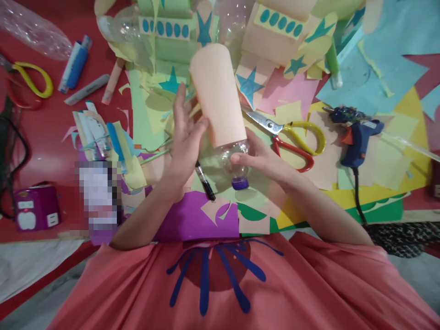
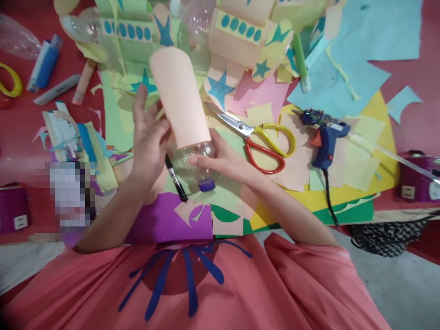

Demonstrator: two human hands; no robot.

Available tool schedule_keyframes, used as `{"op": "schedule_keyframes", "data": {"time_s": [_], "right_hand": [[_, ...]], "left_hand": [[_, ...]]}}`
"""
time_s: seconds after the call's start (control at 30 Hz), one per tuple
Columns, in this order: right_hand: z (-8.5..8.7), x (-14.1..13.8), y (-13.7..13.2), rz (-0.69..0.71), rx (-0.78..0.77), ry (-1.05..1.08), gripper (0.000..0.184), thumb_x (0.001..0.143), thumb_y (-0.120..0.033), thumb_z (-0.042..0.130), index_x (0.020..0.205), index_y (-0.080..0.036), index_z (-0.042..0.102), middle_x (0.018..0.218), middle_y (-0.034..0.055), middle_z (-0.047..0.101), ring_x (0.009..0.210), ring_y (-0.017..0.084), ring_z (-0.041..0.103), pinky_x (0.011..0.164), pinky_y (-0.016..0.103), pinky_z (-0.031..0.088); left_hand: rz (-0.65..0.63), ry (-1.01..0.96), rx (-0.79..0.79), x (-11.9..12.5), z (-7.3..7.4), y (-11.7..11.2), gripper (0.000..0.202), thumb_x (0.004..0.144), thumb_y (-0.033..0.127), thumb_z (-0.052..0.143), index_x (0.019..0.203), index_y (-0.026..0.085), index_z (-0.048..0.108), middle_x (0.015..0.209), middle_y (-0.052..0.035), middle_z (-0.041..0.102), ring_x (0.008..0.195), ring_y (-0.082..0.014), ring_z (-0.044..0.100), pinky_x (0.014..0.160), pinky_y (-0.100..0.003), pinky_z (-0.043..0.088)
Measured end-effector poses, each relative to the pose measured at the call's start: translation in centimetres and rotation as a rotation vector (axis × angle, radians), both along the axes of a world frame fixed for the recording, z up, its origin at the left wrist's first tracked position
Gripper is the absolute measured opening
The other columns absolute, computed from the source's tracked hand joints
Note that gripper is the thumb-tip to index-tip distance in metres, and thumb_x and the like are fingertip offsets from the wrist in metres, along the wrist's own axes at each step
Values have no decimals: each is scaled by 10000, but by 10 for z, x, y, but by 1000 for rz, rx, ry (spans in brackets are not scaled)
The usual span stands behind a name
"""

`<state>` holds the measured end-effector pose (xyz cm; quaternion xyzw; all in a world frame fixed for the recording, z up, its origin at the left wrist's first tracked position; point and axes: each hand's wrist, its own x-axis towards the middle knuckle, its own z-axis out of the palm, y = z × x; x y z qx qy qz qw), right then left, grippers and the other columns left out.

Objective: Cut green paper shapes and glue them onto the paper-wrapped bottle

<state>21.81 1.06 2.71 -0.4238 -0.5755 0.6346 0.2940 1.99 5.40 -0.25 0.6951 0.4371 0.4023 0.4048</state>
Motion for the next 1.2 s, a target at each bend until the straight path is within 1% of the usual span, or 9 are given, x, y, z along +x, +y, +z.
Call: {"op": "schedule_keyframes", "data": {"time_s": [0.07,0.13,0.23,0.33,0.43,0.63,0.93,1.1,1.2], "right_hand": [[8,3,-6,-87,197,-197,771,877,-535,641,1523,-245,335,1451,154,534,1262,334,585,941,491,584],[17,5,-12,-91,329,-318,709,957,-477,537,1582,-303,251,1535,128,449,1331,327,526,992,497,557],[23,6,-16,-60,376,-357,594,1012,-398,433,1582,-366,270,1523,92,451,1201,251,601,938,413,590],[18,6,-15,-71,328,-304,598,988,-410,506,1560,-352,341,1495,90,458,1026,183,641,818,317,622],[7,7,-13,-118,262,-233,664,938,-462,605,1549,-346,373,1482,90,462,967,170,637,777,303,634],[-7,11,-13,-161,203,-128,739,877,-511,690,1540,-342,409,1417,87,511,904,161,633,809,328,639],[-16,9,-10,-178,302,-152,690,896,-506,664,1527,-350,432,1496,77,471,869,143,624,753,309,614],[-17,9,-10,-208,365,-158,628,919,-522,627,1500,-352,458,1486,85,477,840,142,618,737,317,606],[-17,12,-11,-249,367,-153,579,949,-538,573,1486,-357,457,1449,90,494,802,138,606,731,331,603]], "left_hand": [[43,-141,-121,-4,8,0,640,935,651,513,1477,500,209,1561,-6,385,1415,-273,476,1007,-378,567],[-2,-180,-197,-8,13,-3,592,902,731,480,1423,477,356,1537,-1,422,1445,-283,439,975,-384,588],[-19,-183,-200,-12,12,-9,709,835,747,579,1425,441,334,1492,-48,482,1403,-286,503,946,-401,613],[-58,-77,-173,-12,6,-14,714,906,669,544,1494,414,228,1485,-97,511,1264,-280,635,858,-393,636],[-59,-16,-148,-10,4,-20,777,907,650,554,1533,393,171,1455,-117,538,1130,-253,705,803,-358,638],[18,169,0,-9,5,-31,797,848,709,590,1499,319,343,1548,-135,448,1191,-292,642,939,-402,584],[46,168,42,-3,-5,-32,784,869,735,523,1504,318,328,1515,-131,487,1176,-291,634,944,-427,550],[83,220,35,-26,20,-24,606,953,630,485,1451,291,416,1495,-94,513,1159,-254,615,963,-438,519],[277,433,86,-63,38,-15,325,914,438,654,1193,274,623,1211,-53,666,1146,-276,569,1038,-508,434]]}}
